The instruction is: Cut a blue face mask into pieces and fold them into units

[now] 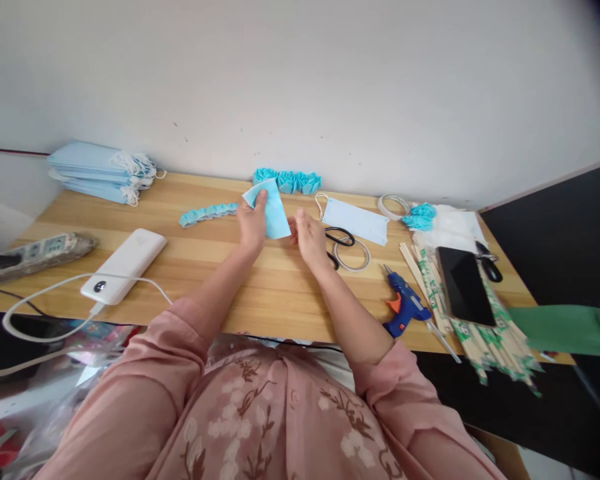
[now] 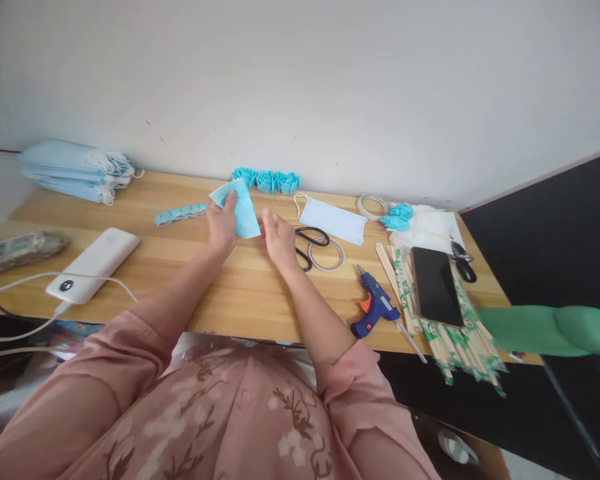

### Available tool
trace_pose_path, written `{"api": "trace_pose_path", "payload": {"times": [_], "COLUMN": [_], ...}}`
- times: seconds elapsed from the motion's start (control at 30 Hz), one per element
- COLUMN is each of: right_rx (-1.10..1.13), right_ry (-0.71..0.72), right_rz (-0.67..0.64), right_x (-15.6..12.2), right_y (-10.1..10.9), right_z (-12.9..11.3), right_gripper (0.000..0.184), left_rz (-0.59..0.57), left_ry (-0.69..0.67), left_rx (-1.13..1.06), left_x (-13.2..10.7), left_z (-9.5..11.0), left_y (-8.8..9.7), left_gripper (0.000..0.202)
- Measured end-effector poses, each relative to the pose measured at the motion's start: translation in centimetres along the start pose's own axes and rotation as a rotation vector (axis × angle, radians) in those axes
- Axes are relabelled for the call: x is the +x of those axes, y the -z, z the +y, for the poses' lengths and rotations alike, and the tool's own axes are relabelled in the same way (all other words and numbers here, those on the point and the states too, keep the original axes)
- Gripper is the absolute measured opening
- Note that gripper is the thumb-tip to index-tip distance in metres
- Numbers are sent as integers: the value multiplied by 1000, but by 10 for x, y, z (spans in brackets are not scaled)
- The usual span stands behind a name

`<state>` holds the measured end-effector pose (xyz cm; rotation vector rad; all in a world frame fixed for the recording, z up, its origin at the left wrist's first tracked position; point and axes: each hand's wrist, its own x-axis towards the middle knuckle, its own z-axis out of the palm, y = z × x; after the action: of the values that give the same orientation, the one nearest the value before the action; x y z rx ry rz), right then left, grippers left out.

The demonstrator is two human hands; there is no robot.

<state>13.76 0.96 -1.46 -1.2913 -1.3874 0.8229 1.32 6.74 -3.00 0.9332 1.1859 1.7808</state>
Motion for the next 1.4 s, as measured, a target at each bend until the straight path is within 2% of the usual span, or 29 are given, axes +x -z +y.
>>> {"api": "trace_pose_path", "payload": {"times": [0.1,0.2,0.3,0.43,0.5,0.6,0.73,0.87,0.97,1.07,1.17,1.3,1.4], "right_rx": [-174,-225,-161,36,42,-71,-132,38,170,114,36,222,304], "right_ry": [124,148,103,-28,-12,77,102,-17,-41,19,25,-67,-64], "right_rz": [-70,-28,47,122,89,36,81,204,155,68,116,223,179], "right_x": [-5,-6,-3,1,0,-3,-1,6,7,5,6,13,16], "right_y": [-8,-11,-7,0,2,-1,-4,2,5,4,3,8,11], "right_z": [-4,-1,4,4,0,-5,1,9,7,2,3,10,10], "right_gripper": [57,56,53,51,52,52,54,49,49,50,52,43,42], "left_rz": [-21,-3,22,39,7,-80,-117,-88,-109,-174,-219,-223,-268], "left_ry": [3,58,107,134,126,85,91,142,144,151,151,174,198], "left_rx": [7,-20,-64,-62,-54,-26,-19,-42,-69,-79,-86,-80,-80], "left_x": [-5,-2,2,-1,-7,-16,-20,-16,-17,-23,-26,-26,-28], "left_z": [0,5,11,13,12,11,12,13,13,12,10,9,12], "left_y": [-3,-4,-3,-4,-6,-9,-11,-11,-9,-10,-11,-10,-10], "left_gripper": [26,25,22,22,25,30,31,29,30,33,32,29,30]}}
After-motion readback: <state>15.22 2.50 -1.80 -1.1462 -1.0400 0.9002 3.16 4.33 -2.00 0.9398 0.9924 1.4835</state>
